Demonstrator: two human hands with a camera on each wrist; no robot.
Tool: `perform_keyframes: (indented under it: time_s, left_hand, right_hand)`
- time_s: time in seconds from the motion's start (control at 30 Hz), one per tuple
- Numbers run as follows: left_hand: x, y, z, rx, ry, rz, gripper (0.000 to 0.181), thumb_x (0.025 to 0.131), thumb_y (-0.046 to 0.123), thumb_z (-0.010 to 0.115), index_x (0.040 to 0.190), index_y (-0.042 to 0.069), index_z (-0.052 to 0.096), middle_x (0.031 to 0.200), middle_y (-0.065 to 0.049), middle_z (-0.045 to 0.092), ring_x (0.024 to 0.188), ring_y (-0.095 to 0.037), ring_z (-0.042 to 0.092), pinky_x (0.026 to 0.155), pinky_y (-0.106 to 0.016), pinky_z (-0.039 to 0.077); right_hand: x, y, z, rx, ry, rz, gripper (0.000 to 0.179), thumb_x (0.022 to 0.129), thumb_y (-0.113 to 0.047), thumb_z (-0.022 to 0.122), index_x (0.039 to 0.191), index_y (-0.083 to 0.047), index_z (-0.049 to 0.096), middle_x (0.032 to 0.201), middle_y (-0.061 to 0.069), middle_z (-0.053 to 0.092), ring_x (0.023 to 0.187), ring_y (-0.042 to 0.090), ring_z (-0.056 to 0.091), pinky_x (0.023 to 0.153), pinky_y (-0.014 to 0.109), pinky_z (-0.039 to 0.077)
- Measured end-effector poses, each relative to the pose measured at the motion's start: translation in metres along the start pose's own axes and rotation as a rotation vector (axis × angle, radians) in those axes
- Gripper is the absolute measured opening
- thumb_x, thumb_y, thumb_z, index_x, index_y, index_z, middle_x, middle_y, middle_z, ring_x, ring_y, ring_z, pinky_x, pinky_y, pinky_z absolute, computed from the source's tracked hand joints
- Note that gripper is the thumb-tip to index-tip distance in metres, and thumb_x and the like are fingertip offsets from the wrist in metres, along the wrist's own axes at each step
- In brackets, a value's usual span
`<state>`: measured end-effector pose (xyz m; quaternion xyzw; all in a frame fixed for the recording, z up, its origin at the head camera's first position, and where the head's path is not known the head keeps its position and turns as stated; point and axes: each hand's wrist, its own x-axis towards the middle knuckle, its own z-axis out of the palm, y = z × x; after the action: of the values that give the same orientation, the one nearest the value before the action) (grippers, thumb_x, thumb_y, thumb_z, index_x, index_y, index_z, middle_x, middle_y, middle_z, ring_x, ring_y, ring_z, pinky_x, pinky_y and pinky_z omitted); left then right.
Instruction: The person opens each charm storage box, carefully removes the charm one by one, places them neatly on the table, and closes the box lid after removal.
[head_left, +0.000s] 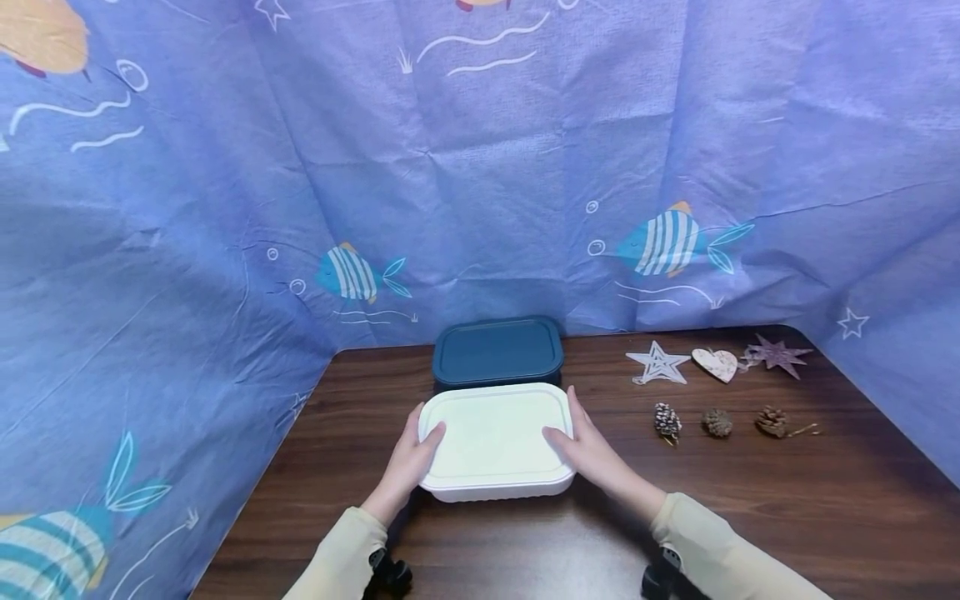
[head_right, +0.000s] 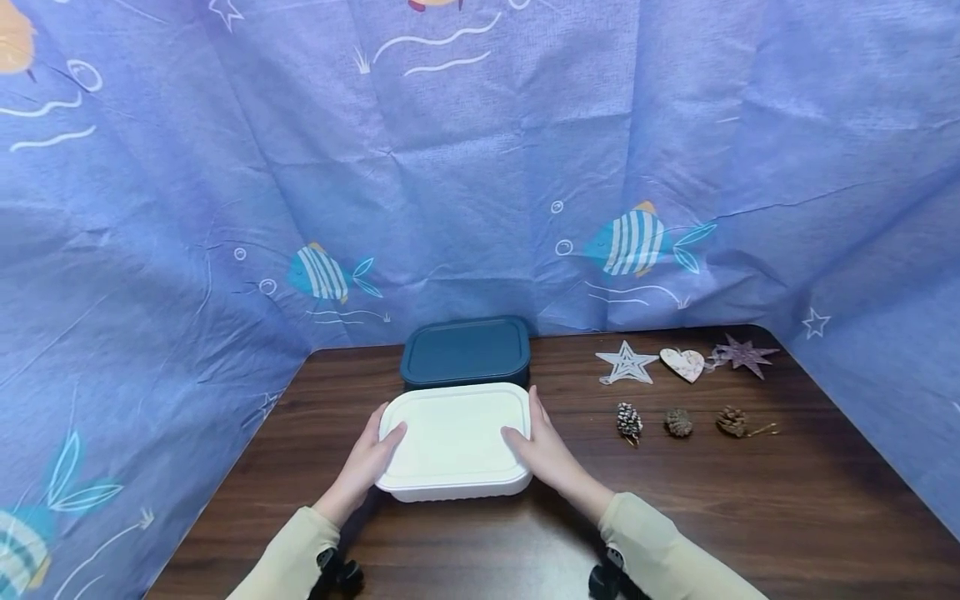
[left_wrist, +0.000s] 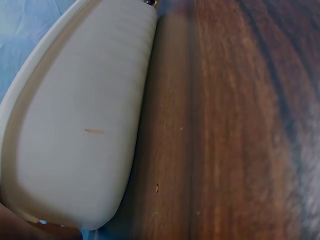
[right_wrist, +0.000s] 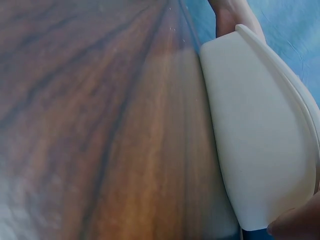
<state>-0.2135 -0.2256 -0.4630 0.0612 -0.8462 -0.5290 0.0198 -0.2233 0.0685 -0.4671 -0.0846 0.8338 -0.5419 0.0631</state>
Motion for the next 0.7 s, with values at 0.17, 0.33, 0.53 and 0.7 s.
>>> perform_keyframes:
  time_s: [0.17, 0.33, 0.53, 0.7]
  left_hand:
    - [0.0020, 0.0014, -0.0004, 0.023, -0.025, -0.017, 0.072, 0.104, 0.034, 0.054, 0.159, 0.000, 0.022, 0.161, -0.026, 0.026, 0.149, -0.042, 0.023, 0.120, -0.055, 0.018]
    - [0.0025, 0.0035, -0.0010, 0.039, -0.046, -0.020, 0.073, 0.104, 0.034, 0.054, 0.159, 0.000, 0.020, 0.162, -0.026, 0.024, 0.149, -0.043, 0.021, 0.120, -0.056, 0.017]
    - [0.0033, 0.0032, -0.0038, 0.060, -0.068, -0.032, 0.075, 0.104, 0.034, 0.053, 0.160, -0.001, 0.016, 0.162, -0.027, 0.021, 0.149, -0.044, 0.019, 0.120, -0.057, 0.016]
    - [0.0042, 0.0014, -0.0041, 0.051, -0.085, -0.028, 0.077, 0.104, 0.036, 0.053, 0.160, 0.001, 0.014, 0.163, -0.026, 0.019, 0.150, -0.042, 0.017, 0.120, -0.056, 0.015]
  right_hand:
    - [0.0007, 0.0013, -0.0022, -0.006, -0.002, 0.010, 0.089, 0.102, -0.031, 0.057, 0.160, 0.000, -0.002, 0.167, 0.022, 0.001, 0.152, 0.037, 0.004, 0.121, 0.053, 0.008]
    - [0.0011, 0.0025, -0.0026, -0.001, 0.003, 0.014, 0.088, 0.102, -0.031, 0.057, 0.160, 0.001, -0.002, 0.167, 0.023, 0.000, 0.152, 0.037, 0.004, 0.121, 0.053, 0.007]
    - [0.0009, 0.0031, -0.0012, -0.001, 0.001, 0.011, 0.089, 0.102, -0.033, 0.057, 0.160, 0.001, -0.002, 0.166, 0.023, 0.001, 0.152, 0.037, 0.004, 0.121, 0.053, 0.007]
    - [0.0014, 0.0045, -0.0022, 0.006, 0.010, 0.014, 0.090, 0.102, -0.034, 0.058, 0.160, 0.000, -0.003, 0.167, 0.022, 0.000, 0.152, 0.037, 0.004, 0.121, 0.051, 0.007]
